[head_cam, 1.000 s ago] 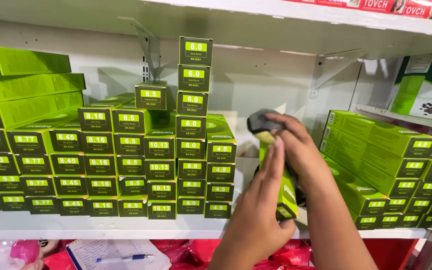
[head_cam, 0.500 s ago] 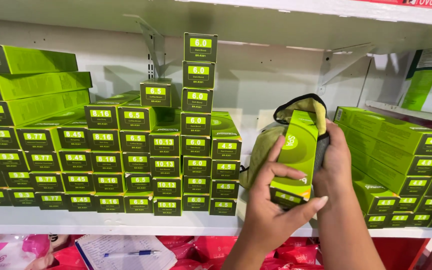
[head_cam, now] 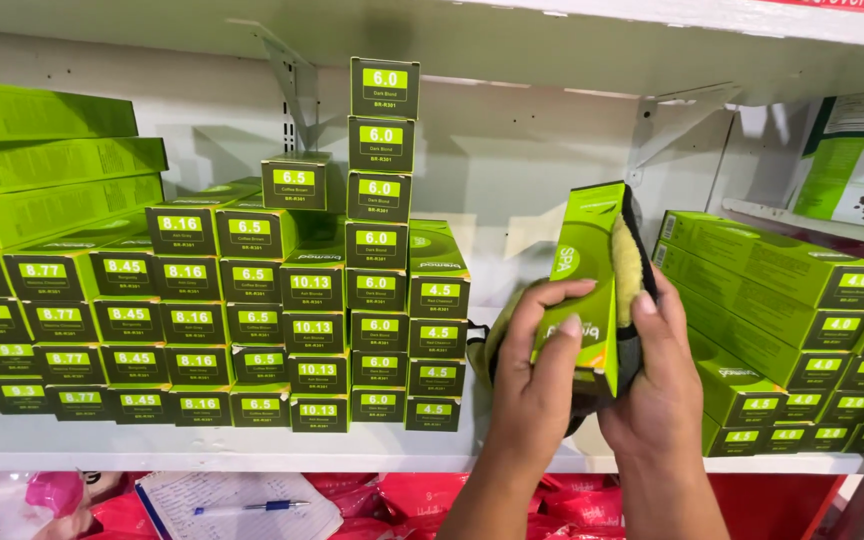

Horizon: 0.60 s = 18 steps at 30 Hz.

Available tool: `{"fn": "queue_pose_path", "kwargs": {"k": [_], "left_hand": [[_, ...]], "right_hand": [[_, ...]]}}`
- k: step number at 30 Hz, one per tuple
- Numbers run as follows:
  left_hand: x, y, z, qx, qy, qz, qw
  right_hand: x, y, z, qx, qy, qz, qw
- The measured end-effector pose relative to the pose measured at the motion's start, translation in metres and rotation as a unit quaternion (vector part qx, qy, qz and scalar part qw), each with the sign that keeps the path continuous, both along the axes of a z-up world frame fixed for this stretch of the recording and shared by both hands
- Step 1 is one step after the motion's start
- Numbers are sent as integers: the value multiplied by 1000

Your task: Wiping dust off hair dye boxes and organizing them on store shelves.

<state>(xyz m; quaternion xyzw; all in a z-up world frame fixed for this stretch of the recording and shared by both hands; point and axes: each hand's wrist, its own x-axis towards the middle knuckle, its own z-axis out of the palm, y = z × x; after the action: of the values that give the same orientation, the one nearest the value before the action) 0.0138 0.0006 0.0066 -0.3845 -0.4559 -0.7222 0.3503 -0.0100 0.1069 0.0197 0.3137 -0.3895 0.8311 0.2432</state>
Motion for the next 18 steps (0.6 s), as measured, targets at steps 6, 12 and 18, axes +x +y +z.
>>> {"fn": "queue_pose_path", "kwargs": {"k": [6, 12, 18], "left_hand": [[11, -14, -2, -31, -83, -95, 992], [26, -12, 3, 99, -171, -196, 960], [-19, 19, 8, 183, -73, -302, 933]], "right_hand": [[-34, 14, 31, 12, -104, -5, 995], [-111, 48, 5, -13, -131, 11, 991], [-16, 8, -14, -138, -9, 80, 987]]}}
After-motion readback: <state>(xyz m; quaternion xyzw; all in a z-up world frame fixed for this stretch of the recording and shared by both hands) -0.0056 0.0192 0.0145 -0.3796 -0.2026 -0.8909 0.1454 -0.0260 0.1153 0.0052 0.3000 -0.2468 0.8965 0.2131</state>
